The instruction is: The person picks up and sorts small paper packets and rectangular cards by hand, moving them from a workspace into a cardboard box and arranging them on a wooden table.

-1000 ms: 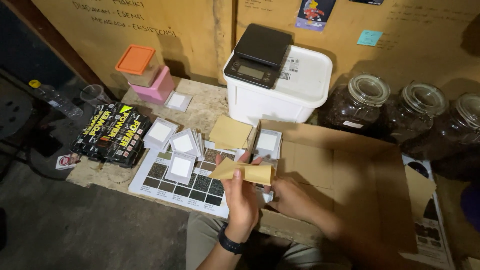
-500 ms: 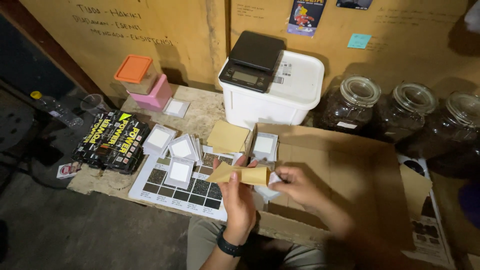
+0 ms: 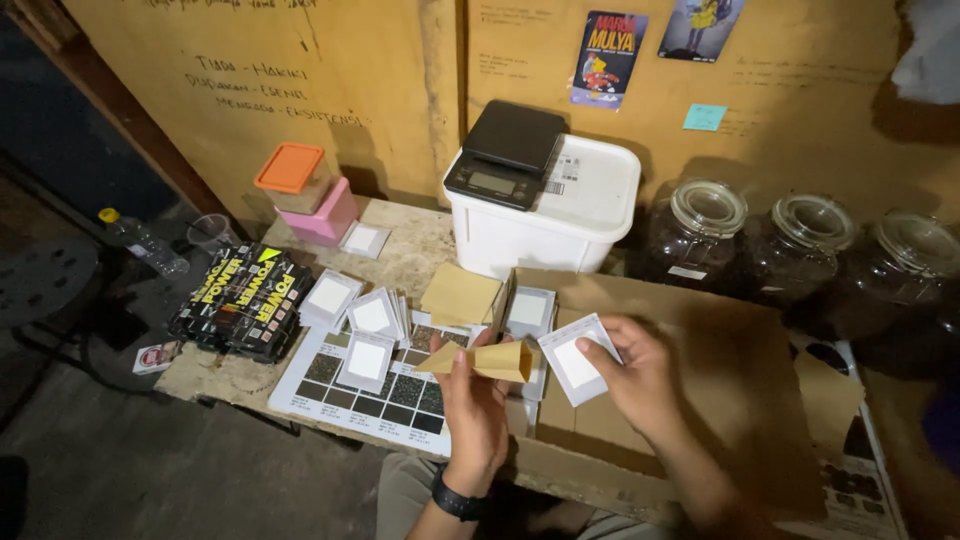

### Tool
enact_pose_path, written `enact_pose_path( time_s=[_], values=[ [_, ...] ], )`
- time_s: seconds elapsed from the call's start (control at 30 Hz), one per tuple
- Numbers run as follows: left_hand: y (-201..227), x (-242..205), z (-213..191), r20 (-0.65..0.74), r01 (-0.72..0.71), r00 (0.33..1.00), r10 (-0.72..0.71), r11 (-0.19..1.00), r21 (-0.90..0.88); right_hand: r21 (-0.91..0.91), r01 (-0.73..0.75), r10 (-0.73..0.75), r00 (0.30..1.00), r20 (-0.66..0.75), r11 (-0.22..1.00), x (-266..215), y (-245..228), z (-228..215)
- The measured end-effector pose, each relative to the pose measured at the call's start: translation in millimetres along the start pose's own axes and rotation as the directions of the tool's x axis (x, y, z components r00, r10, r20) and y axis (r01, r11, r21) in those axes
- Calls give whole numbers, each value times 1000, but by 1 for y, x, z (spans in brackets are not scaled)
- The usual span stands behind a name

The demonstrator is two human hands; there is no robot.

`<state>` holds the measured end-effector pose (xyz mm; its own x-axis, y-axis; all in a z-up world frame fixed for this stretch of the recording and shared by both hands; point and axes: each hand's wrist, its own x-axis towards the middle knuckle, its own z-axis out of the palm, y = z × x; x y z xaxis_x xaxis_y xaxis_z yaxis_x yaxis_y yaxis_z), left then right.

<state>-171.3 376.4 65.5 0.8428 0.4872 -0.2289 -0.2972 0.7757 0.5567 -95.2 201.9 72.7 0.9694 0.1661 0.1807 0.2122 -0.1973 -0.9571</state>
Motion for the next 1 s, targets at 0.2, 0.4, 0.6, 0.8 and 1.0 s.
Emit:
enact_pose_path(
  time_s=[0.2,0.4,0.6,0.8,1.0],
  values=[
    [2,-4,8,-40,34,999,-32,998,51,-182,316,-339,934,-111,931,-27,-35,-8],
    [-11,-11,1,73,-41,997,31,990,138,-315,709,-731,679,63,631,-39,-22,-10],
    [-26,-15,-6,167,-122,981,100,985,125,-407,802,-862,502,66,437,-41,-4,-7],
    [-32,-22,-4,287,-247,937,201,960,132,-402,795,-857,513,44,455,-52,-33,-4],
    [-41,-23,-9,353,-290,905,239,952,100,-412,783,-829,549,109,465,-59,-40,-6]
  ],
)
